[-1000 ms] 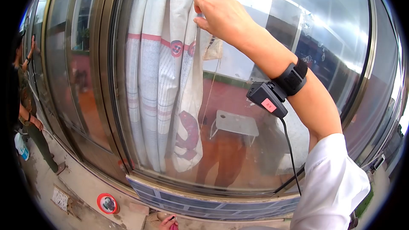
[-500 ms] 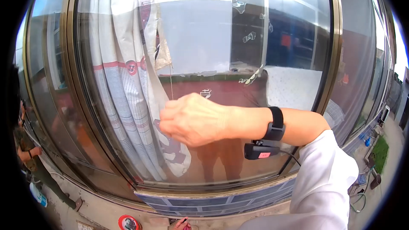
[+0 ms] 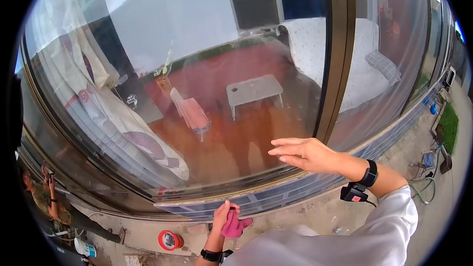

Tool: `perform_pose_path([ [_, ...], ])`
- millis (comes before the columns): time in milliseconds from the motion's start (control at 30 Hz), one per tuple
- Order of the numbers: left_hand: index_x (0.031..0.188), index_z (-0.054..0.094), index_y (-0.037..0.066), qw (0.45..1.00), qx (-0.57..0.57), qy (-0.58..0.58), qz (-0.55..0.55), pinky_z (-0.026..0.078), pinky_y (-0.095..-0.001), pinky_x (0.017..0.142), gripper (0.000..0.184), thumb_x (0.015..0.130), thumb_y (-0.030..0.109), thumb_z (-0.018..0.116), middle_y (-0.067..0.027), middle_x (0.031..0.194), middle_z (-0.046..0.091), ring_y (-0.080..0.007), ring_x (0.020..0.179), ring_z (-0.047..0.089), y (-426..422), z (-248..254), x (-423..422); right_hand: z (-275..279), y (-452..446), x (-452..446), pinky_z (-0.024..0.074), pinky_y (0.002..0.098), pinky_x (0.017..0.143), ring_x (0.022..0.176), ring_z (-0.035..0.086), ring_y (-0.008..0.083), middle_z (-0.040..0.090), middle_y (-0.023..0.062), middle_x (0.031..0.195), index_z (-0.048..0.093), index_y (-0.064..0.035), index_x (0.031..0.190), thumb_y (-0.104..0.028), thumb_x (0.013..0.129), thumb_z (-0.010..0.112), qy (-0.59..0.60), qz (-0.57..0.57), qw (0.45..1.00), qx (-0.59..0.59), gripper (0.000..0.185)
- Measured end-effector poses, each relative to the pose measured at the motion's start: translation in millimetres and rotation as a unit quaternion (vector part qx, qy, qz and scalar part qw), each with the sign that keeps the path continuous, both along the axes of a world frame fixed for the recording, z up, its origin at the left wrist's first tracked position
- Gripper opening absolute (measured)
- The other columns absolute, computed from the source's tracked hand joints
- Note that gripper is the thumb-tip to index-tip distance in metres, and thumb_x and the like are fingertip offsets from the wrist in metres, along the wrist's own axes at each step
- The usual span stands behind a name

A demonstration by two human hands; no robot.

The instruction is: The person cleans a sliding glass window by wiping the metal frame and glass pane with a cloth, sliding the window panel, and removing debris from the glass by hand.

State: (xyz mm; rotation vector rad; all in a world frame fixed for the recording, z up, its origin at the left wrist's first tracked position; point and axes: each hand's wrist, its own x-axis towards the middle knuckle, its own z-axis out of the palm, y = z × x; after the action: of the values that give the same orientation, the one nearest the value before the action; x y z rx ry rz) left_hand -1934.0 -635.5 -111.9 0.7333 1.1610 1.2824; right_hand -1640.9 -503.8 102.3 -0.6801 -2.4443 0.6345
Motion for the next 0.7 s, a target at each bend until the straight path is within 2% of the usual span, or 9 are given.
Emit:
perform_pose_path([
  [33,0.084,0.068,0.003,0.997,-0.007,0.060,-0.043,0.042,-0.0216,0.061,0.036,0.098,0.030,0.049,-0.0015,0.078,0.062,-0.0074,0.066,0.052,12,9,16,-3,-3,22,0.0487,0.0304,0.087,0.112,0.057,0.0216,0.048,0.0095,0.138,0.061,-0.0115,0.121,-0.025,0.095,0.054,0.031,-0.023,0.989,-0.145,0.030],
  [100,0.084,0.067,0.001,0.992,0.071,0.059,-0.082,0.043,-0.0232,0.066,0.030,0.096,0.025,0.054,0.0001,0.085,0.062,-0.0073,0.071,0.051,41,19,60,-41,2,65,0.0406,0.0325,0.097,0.123,0.047,0.0193,0.039,0.0075,0.145,0.060,-0.0072,0.122,-0.028,0.097,0.050,0.145,-0.038,0.965,-0.214,0.035],
  [167,0.103,0.068,0.002,0.988,0.044,0.076,-0.130,0.044,-0.0217,0.063,0.022,0.092,0.019,0.059,-0.0038,0.089,0.064,-0.0067,0.067,0.053,66,38,108,-69,-4,104,0.0291,0.0359,0.107,0.133,0.034,0.0195,0.032,0.0058,0.149,0.057,-0.0036,0.125,-0.036,0.099,0.042,0.289,-0.050,0.883,-0.366,0.044],
  [233,0.120,0.060,0.003,0.981,0.058,0.049,-0.178,0.043,-0.0189,0.061,0.032,0.089,0.011,0.062,-0.0043,0.086,0.064,-0.0058,0.067,0.053,83,62,160,-104,-11,129,0.0225,0.0406,0.111,0.138,0.027,0.0218,0.029,0.0063,0.151,0.054,-0.0060,0.129,-0.046,0.100,0.030,0.446,-0.036,0.774,-0.448,0.055],
  [300,0.114,0.061,0.001,0.968,0.099,0.077,-0.215,0.043,-0.0199,0.055,0.026,0.089,0.009,0.061,-0.0067,0.082,0.063,-0.0071,0.061,0.053,97,71,214,-131,-25,154,0.0174,0.0428,0.112,0.141,0.019,0.0215,0.026,0.0060,0.152,0.051,-0.0078,0.132,-0.051,0.099,0.022,0.503,-0.047,0.718,-0.478,0.061],
  [367,0.107,0.064,0.002,0.965,0.089,0.057,-0.239,0.046,-0.0208,0.064,0.020,0.087,0.008,0.064,-0.0028,0.083,0.064,-0.0079,0.073,0.060,104,81,263,-146,-37,177,0.0146,0.0445,0.113,0.142,0.016,0.0209,0.023,0.0054,0.153,0.047,-0.0084,0.135,-0.053,0.099,0.018,0.598,-0.019,0.629,-0.496,0.065],
  [500,0.100,0.064,0.001,0.958,0.088,0.079,-0.260,0.045,-0.0211,0.062,0.015,0.088,0.010,0.065,-0.0005,0.075,0.060,-0.0076,0.067,0.058,110,86,344,-157,-55,215,0.0110,0.0464,0.114,0.142,0.014,0.0207,0.022,0.0048,0.153,0.045,-0.0085,0.137,-0.057,0.097,0.014,0.638,-0.053,0.609,-0.467,0.070],
  [633,0.101,0.064,0.002,0.953,0.050,0.082,-0.288,0.045,-0.0200,0.060,0.016,0.088,0.011,0.065,0.0001,0.074,0.060,-0.0072,0.067,0.058,118,84,389,-165,-64,241,0.0094,0.0446,0.114,0.141,0.016,0.0214,0.023,0.0030,0.153,0.052,-0.0068,0.131,-0.054,0.098,0.014,0.612,-0.119,0.667,-0.408,0.069],
  [700,0.101,0.064,0.002,0.949,0.037,0.081,-0.303,0.045,-0.0196,0.059,0.017,0.087,0.012,0.066,0.0001,0.074,0.060,-0.0071,0.066,0.058,124,80,403,-166,-68,249,0.0115,0.0430,0.113,0.140,0.020,0.0221,0.023,0.0038,0.152,0.053,-0.0061,0.129,-0.052,0.099,0.014,0.613,-0.156,0.664,-0.399,0.068],
])
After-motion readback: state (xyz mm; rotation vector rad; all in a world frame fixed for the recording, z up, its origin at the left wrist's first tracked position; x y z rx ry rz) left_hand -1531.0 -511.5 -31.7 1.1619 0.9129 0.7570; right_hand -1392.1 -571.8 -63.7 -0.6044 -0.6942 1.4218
